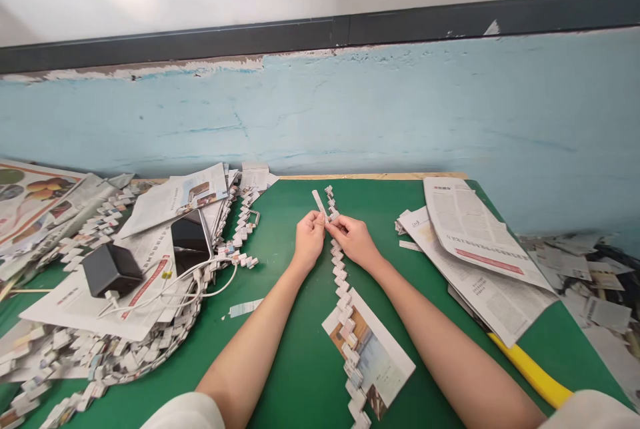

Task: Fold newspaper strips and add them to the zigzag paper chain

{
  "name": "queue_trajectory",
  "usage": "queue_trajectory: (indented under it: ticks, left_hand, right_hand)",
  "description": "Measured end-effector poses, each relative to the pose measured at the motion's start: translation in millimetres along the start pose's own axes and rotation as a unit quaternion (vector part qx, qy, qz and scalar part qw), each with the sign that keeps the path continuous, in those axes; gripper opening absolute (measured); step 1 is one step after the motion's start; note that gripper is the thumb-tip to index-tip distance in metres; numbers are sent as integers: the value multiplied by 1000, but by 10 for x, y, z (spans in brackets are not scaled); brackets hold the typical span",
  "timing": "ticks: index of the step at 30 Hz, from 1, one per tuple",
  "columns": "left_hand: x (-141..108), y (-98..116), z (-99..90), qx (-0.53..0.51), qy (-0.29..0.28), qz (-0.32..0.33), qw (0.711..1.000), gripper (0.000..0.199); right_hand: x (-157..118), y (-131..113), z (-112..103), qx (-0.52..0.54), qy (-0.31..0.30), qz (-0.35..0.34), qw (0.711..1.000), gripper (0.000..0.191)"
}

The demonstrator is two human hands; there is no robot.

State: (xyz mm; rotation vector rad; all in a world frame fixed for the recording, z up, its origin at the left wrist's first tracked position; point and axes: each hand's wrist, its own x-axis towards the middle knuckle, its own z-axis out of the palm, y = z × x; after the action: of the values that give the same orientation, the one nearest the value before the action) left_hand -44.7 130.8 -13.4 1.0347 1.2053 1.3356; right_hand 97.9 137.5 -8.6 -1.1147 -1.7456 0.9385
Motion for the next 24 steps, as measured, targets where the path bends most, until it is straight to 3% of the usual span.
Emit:
queue_trajectory:
  ticks: [24]
  left_hand:
    - [-12,-25,4,-23,-6,10,1000,48]
  right_hand:
    - [-5,8,18,-11,-20,12,1000,33]
